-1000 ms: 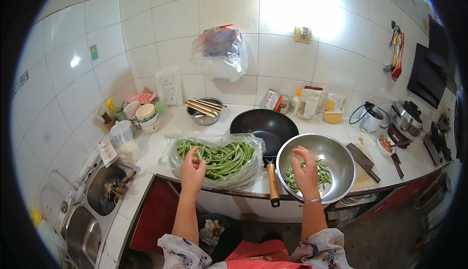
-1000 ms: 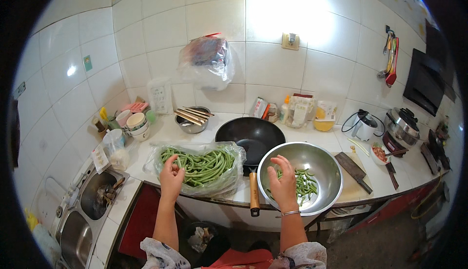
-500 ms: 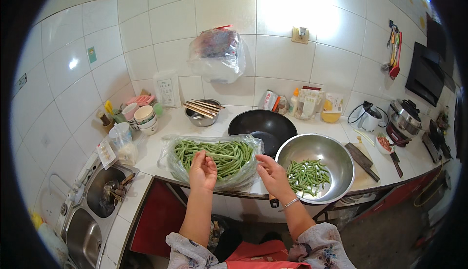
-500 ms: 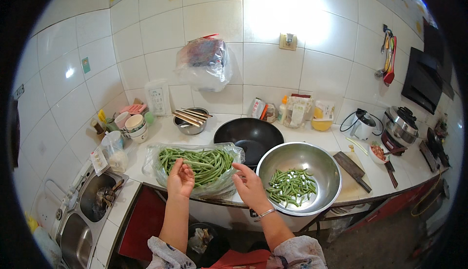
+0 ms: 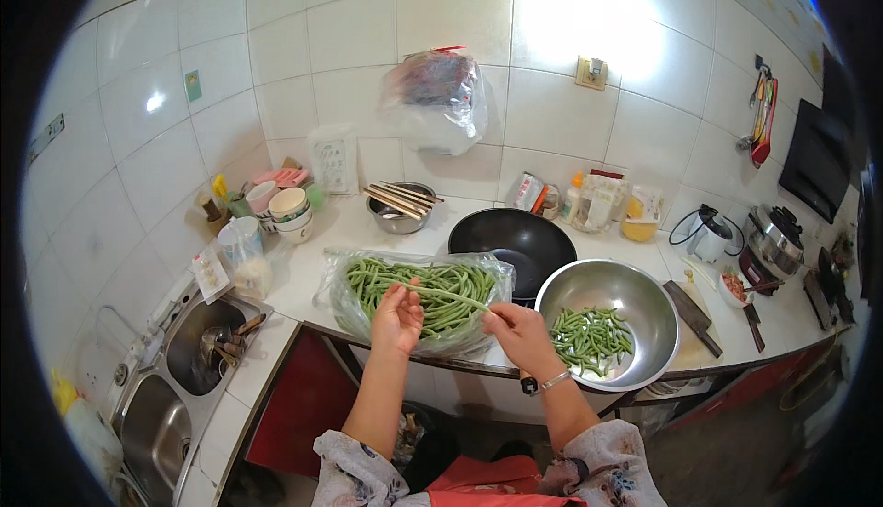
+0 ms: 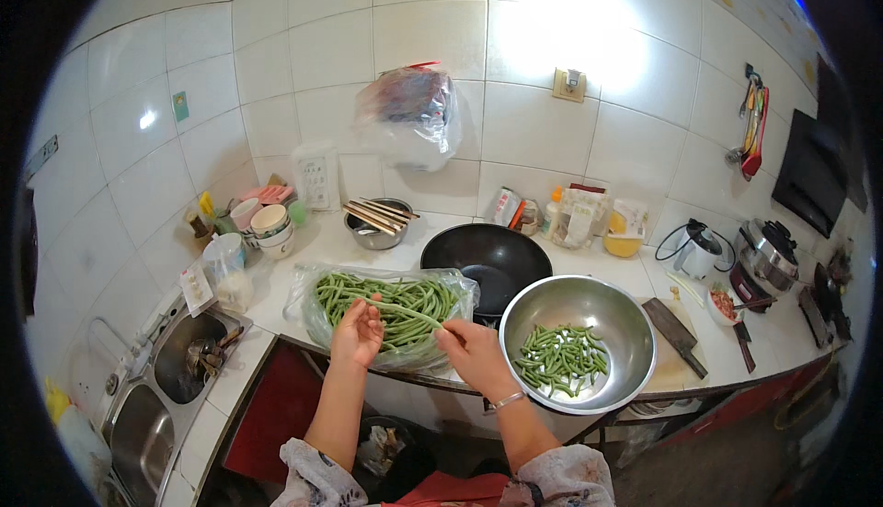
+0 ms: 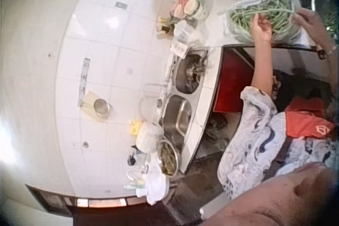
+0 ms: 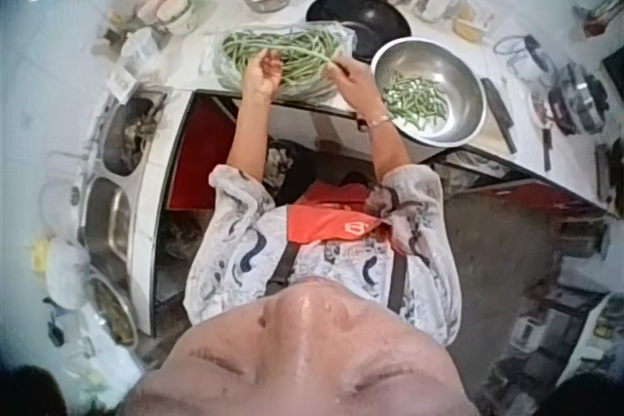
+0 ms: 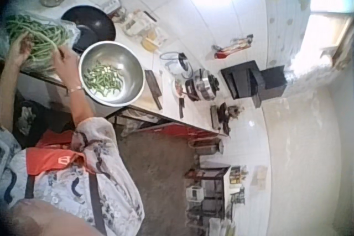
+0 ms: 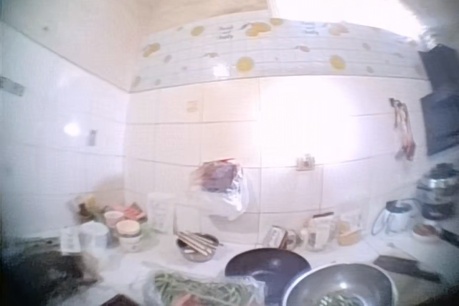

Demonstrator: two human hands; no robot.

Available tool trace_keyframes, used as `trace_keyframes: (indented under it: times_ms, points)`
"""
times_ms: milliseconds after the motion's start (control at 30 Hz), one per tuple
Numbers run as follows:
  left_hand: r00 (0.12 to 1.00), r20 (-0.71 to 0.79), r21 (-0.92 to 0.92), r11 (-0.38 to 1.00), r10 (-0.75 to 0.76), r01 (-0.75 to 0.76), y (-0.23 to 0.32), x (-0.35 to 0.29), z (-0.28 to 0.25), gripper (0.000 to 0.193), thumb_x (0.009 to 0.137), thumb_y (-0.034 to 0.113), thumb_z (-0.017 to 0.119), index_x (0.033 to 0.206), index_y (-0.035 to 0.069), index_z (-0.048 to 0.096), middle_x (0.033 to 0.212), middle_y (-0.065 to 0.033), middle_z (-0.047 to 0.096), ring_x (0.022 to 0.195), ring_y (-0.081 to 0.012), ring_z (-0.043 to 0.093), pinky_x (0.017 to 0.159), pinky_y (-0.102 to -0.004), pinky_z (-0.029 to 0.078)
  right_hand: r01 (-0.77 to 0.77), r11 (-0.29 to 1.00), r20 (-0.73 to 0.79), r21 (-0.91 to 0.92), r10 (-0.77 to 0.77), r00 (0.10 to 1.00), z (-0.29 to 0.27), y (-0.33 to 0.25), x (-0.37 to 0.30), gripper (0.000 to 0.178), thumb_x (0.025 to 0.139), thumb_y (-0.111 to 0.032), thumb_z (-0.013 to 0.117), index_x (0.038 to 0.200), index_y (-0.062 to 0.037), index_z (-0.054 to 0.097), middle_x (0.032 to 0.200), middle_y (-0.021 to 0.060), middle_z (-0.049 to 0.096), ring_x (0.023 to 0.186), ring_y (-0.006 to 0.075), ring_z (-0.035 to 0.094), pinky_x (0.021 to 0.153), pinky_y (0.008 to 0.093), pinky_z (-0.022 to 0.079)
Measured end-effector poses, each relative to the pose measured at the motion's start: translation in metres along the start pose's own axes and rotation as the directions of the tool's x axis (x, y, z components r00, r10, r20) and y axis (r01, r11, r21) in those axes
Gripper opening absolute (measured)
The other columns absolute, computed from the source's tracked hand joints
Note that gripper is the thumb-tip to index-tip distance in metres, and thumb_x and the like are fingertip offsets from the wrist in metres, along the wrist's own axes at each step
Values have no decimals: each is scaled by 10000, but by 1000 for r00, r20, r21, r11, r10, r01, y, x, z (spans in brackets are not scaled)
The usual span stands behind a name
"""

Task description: The person stands at a kitchen counter and snaps green beans into smaller pieces by hand. They take beans from a plastic bag, break them, and place the pieces into a metal bowl.

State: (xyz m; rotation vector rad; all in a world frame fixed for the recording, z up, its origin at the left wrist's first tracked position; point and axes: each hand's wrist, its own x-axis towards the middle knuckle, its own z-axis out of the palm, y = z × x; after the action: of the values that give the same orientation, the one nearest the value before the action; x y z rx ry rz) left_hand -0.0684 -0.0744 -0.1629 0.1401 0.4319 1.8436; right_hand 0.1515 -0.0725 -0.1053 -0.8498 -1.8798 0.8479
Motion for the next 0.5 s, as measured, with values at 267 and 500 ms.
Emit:
trace_keyframes:
  times_ms: [267, 500]
  points:
    - [999, -39, -127, 992, -29, 24, 10, 26, -18, 51, 858, 25, 493, 865, 72, 512, 1039, -154, 600, 630, -111, 559, 499, -208, 453, -43, 967, -217, 250, 100, 971, -29, -16, -28, 184, 861, -131, 520, 764, 12, 581, 588, 28, 567, 536, 74, 539, 512, 211, 430]
    - [994, -82, -99, 993, -68, 60, 19, 19, 1, 294, 884, 95, 489, 1135, -59, 482, 713, -29, 554, 566, -85, 490, 523, -178, 411, 126, 956, -430, 263, -1, 903, -25, -19, -25, 172, 894, -127, 467, 783, -17, 537, 602, 18, 545, 499, 44, 484, 450, 170, 383]
